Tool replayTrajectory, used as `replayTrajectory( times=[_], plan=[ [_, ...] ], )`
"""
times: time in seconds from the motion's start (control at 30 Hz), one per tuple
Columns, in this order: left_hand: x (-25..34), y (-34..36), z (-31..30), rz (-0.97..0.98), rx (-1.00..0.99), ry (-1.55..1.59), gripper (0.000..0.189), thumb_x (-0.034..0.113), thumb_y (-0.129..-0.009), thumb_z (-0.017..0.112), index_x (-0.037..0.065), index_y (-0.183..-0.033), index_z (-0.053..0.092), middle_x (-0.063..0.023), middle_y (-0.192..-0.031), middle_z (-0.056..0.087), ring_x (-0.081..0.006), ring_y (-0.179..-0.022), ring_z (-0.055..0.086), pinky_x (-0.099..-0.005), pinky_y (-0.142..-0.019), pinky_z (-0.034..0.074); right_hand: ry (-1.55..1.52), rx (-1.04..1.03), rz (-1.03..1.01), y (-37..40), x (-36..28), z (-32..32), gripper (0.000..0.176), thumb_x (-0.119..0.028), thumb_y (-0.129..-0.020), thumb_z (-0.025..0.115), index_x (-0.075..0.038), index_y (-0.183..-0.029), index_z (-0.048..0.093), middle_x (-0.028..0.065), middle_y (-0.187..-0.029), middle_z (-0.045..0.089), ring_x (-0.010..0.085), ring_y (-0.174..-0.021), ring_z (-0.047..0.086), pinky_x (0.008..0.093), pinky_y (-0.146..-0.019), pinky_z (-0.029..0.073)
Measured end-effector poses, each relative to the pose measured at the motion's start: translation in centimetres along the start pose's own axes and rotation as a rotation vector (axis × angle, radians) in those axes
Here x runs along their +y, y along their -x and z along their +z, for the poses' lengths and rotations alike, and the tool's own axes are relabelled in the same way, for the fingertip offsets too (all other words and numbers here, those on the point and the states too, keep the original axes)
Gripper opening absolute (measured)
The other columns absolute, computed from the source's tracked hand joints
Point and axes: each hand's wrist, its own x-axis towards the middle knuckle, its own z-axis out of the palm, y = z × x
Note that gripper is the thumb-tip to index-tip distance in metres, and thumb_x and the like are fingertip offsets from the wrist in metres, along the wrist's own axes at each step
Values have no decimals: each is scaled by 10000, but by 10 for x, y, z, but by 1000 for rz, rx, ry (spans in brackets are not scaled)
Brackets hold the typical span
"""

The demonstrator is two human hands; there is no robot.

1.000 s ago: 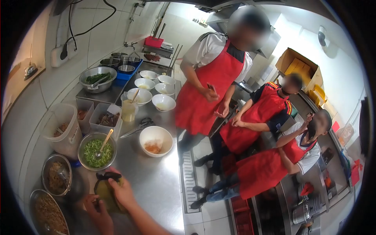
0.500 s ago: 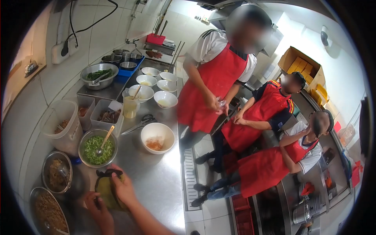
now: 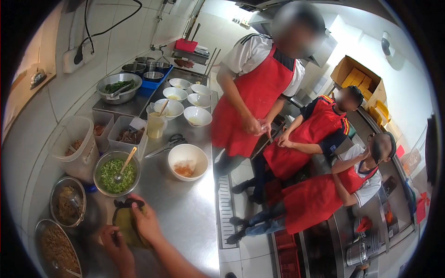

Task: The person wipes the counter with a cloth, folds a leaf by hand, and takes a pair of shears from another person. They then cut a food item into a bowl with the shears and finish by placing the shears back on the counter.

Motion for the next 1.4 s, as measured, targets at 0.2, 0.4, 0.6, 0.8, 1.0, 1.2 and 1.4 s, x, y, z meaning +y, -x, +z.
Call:
replayTrajectory(
  times=[0.2,0.4,0.6,0.8,1.0,1.2,1.4],
  plan=[
    [5,0,0,-11,-12,20,161,31,-922,532,42,-1078,572,-107,-1184,499,-221,-1071,524,-328,-918,439,15,-7,52,0,1,0,356,-171,-1065,506,-7,-1378,539,82,-1329,615,162,-1234,544,305,-1064,411],
    [4,-1,1,16,-5,-21,160,24,-911,537,35,-1067,567,-108,-1172,500,-222,-1052,531,-324,-912,444,21,3,56,1,-3,2,356,-184,-1065,510,-5,-1372,543,83,-1333,612,162,-1231,541,305,-1064,409],
    [4,-1,1,30,-3,4,162,8,-902,533,31,-1060,565,-111,-1160,497,-219,-1040,538,-319,-909,450,54,-10,68,2,-6,2,350,-191,-1064,513,-13,-1362,553,90,-1329,615,168,-1235,540,308,-1065,404],
    [12,-2,1,-1,-11,14,145,7,-911,534,30,-1051,563,-106,-1151,504,-208,-1035,540,-315,-910,454,65,36,5,2,0,3,355,-224,-1057,537,-54,-1368,569,99,-1273,657,151,-1163,579,296,-1018,429],
    [8,-1,1,-17,-14,35,136,9,-922,532,34,-1053,561,-100,-1150,506,-205,-1045,536,-318,-918,450,46,9,46,4,-10,5,357,-194,-1060,519,-5,-1360,560,95,-1311,632,166,-1228,551,308,-1063,410],
    [9,0,1,-15,-7,47,143,-1,-911,532,35,-1046,559,-99,-1147,508,-213,-1058,534,-321,-930,445,79,6,9,3,-7,5,349,-183,-1060,518,-3,-1356,562,91,-1299,635,163,-1227,551,306,-1066,406],
    [11,0,1,-7,-16,2,136,-18,-934,512,43,-1055,526,-78,-1130,513,-180,-1039,513,-306,-939,417,116,11,17,4,-5,4,344,-179,-1059,519,-6,-1352,566,81,-1298,635,158,-1228,546,302,-1070,400]
  ],
)
